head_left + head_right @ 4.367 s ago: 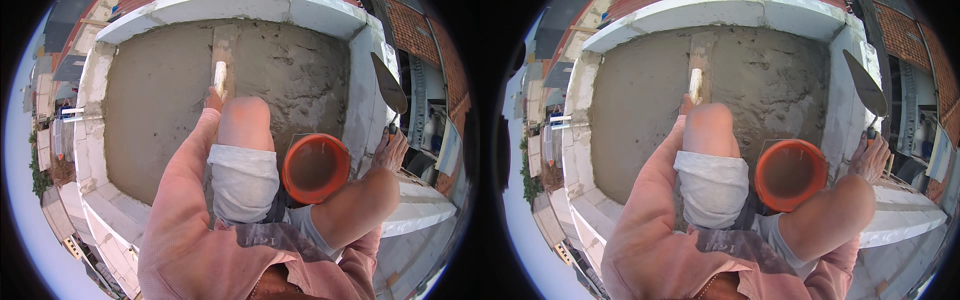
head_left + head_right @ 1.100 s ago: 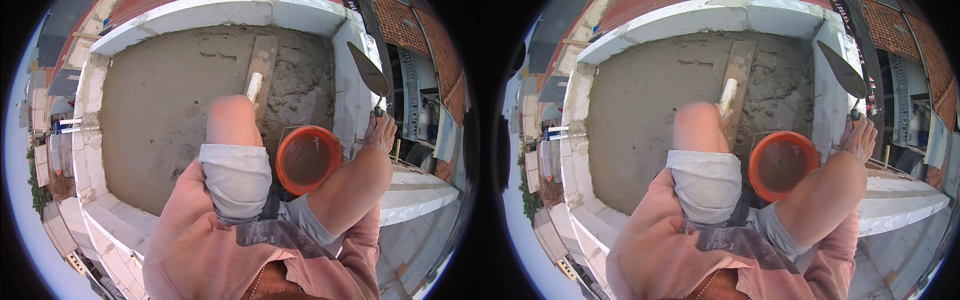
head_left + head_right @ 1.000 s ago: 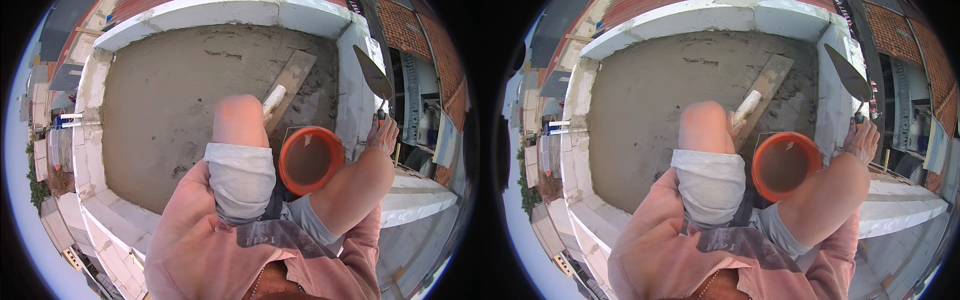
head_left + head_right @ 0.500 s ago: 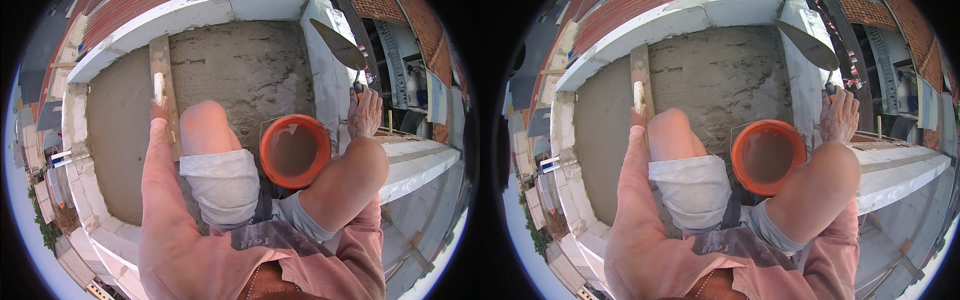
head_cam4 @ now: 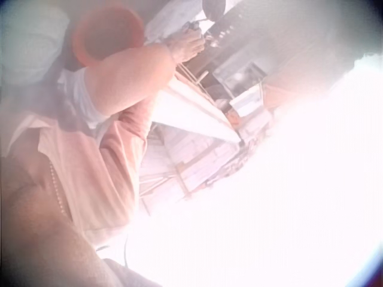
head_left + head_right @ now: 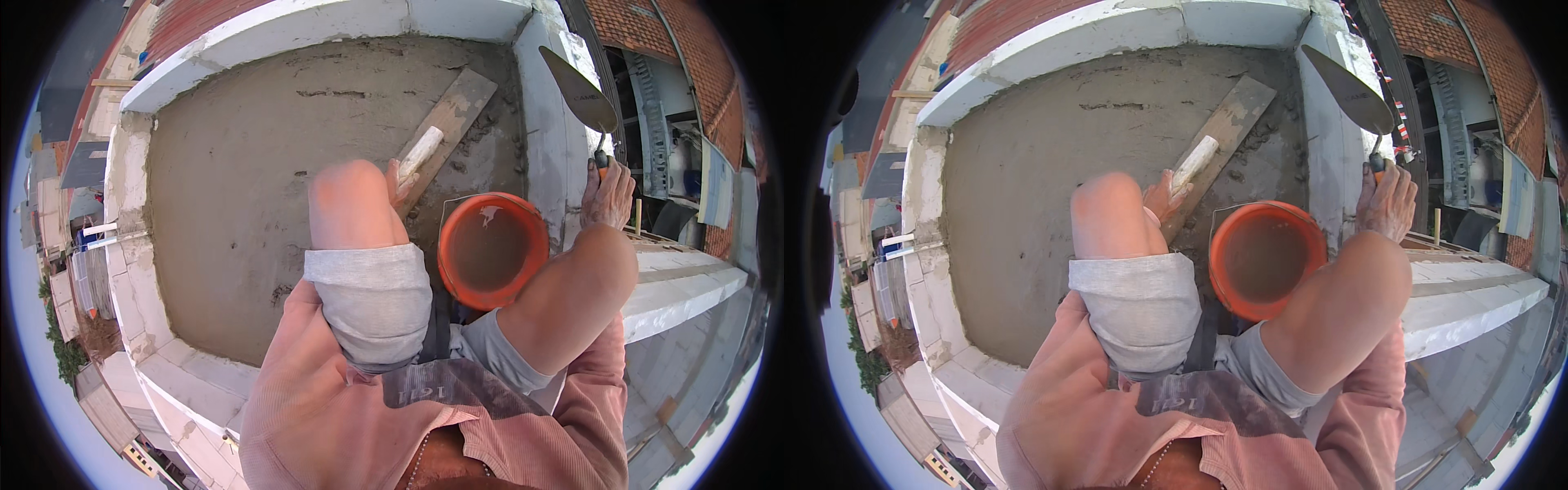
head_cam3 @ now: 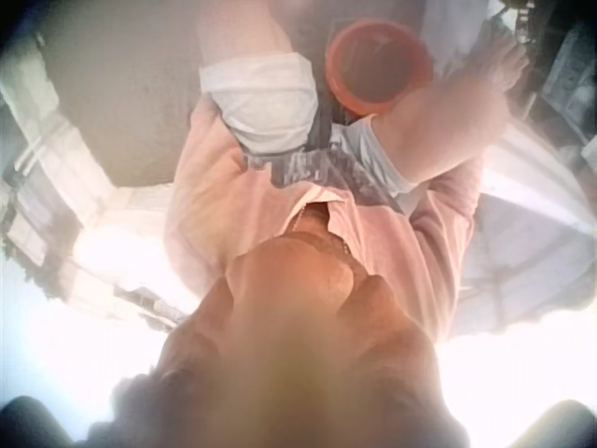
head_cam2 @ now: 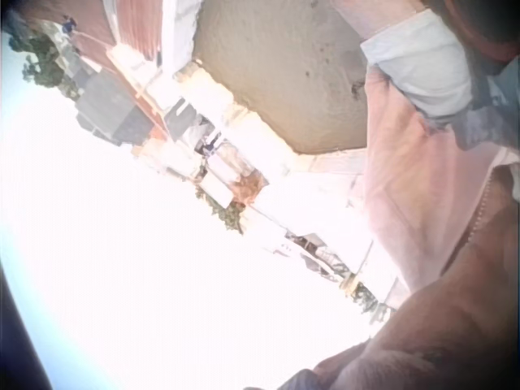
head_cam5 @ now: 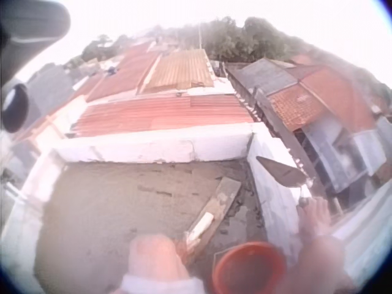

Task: The person smooths and levels wet cement using a wooden float and a trowel, pours water from a bucket onto the surface, and continues spreading and smoothing the cement with the tools.

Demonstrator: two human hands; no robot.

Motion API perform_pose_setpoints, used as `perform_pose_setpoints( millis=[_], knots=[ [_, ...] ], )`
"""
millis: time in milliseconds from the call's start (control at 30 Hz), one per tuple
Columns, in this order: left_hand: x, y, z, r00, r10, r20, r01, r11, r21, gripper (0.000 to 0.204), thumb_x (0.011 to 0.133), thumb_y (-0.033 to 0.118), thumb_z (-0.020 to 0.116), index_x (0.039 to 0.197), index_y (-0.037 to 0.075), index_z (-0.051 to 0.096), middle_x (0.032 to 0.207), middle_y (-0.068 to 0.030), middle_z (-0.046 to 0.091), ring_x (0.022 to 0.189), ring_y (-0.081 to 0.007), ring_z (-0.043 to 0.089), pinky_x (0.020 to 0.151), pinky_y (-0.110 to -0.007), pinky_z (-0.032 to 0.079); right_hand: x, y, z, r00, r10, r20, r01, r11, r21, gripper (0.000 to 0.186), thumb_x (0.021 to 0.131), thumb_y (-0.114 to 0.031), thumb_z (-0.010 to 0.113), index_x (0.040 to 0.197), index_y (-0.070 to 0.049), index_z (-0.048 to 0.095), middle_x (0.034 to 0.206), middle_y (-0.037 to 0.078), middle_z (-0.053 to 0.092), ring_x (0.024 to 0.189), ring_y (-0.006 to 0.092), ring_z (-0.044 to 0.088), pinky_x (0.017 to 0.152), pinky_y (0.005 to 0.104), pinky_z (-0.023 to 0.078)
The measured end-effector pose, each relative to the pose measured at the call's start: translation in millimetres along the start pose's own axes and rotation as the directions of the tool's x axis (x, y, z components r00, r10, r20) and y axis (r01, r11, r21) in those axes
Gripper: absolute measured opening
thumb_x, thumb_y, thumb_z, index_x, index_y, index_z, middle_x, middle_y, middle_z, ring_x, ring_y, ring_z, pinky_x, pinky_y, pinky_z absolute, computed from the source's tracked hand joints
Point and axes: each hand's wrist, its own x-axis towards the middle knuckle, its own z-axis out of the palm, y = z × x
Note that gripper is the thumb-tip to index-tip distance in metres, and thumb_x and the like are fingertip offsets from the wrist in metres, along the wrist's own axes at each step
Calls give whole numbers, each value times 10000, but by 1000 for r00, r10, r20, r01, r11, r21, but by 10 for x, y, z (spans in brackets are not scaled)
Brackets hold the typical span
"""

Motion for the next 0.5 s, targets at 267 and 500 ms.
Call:
perform_pose_setpoints(
  millis=[267,500],
  knots=[
    [2,-471,-1025,956,-100,-275,71,991,-113,716,878,587,540,1296,27,384,1097,-339,606,1037,-496,591,909,-523,468,84,108,-90,998,-62,-2,62,989,138,336,941,-312,574,1175,-78,512,1069,123,533,1021,332,523,828,460,445],
    [177,-1571,-2069,725,-270,-633,284,955,-82,681,874,598,537,1218,23,418,1080,-337,611,1017,-491,603,876,-526,480,950,-663,-807,636,-567,523,223,784,579,400,975,-394,485,980,-2,561,845,151,548,818,311,571,773,422,440]
  ],
)
